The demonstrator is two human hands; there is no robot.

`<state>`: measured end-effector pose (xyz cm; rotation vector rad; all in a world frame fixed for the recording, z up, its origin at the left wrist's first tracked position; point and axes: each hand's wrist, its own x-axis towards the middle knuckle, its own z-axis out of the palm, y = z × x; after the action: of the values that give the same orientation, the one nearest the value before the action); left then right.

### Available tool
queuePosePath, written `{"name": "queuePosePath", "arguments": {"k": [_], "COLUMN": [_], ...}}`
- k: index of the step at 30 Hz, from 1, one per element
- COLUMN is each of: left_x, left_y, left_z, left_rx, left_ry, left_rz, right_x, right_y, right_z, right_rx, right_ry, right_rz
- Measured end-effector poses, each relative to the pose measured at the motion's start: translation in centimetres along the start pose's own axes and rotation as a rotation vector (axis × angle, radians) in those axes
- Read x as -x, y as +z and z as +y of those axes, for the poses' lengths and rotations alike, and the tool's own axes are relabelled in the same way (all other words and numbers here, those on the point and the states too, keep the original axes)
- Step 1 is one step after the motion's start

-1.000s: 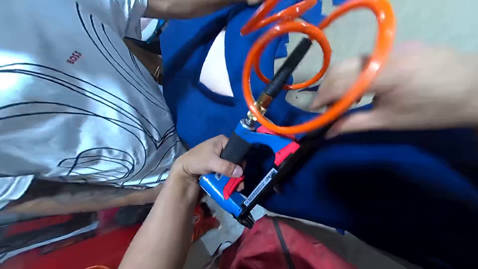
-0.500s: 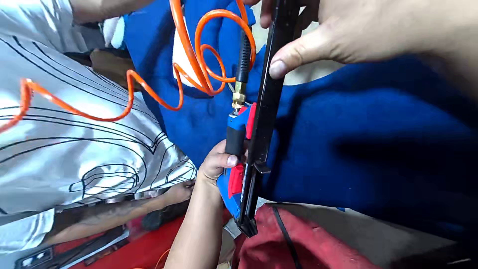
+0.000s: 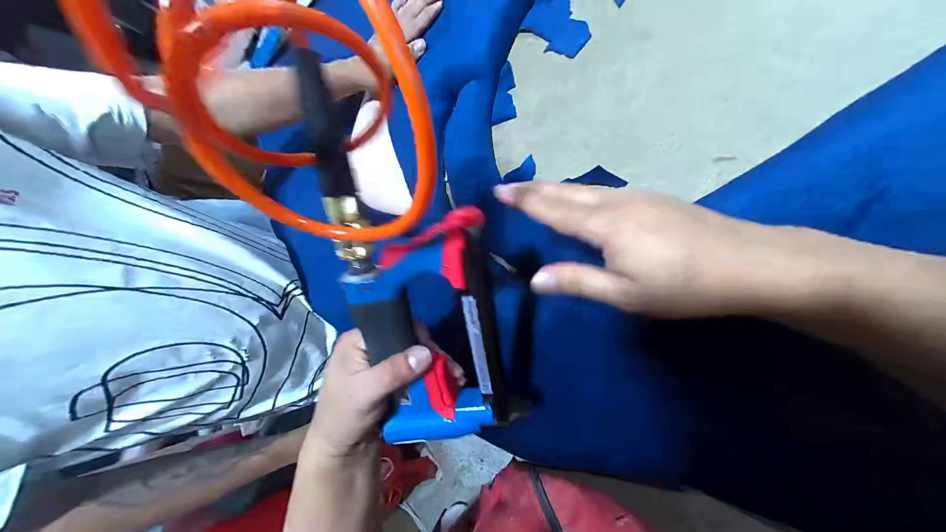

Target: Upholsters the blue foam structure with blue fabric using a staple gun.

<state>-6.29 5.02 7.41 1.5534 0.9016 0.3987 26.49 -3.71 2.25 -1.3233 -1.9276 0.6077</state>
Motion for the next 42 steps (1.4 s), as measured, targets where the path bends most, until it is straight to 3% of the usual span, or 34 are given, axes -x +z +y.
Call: {"name": "queuePosePath", "arguments": {"k": [3,10,14,21,26,31,42], "left_x": [-0.5,-2.5,-2.6,-2.9,-3.3,-3.9,-4.3], "left_y": [-1.8,-1.5,-1.4,-0.9,0.8,3.2,7.3], "left_z": [-0.8,-6.7,-7.2,-6.6,-4.4,-2.1,-0.7], "left_rx": [0.018,0.227,0.261,0.219,-0.018,-0.229,-0.45], "left_ry": [0.06,-0.002,-0.026,-0.006,0.094,0.226,0.322], "left_rz": [0.212,0.433,0.463,0.457,0.536,0.477,0.492], "right_x": [0.1,2.1,1.9,2.0,2.2,1.9,1.9], "right_y": [0.6,4.3,4.7,5.4,5.8,5.5,4.4], "right_z": [2.7,-0.3,-0.1,0.0,-0.4,-1.2,-1.4], "right_rx": [0.306,0.548,0.545,0.506,0.504,0.516,0.497], "right_ry": [0.0,-0.093,-0.107,-0.064,-0.028,0.014,-0.023], "right_rz": [-0.104,-0.279,-0.348,-0.315,-0.298,-0.334,-0.357]}}
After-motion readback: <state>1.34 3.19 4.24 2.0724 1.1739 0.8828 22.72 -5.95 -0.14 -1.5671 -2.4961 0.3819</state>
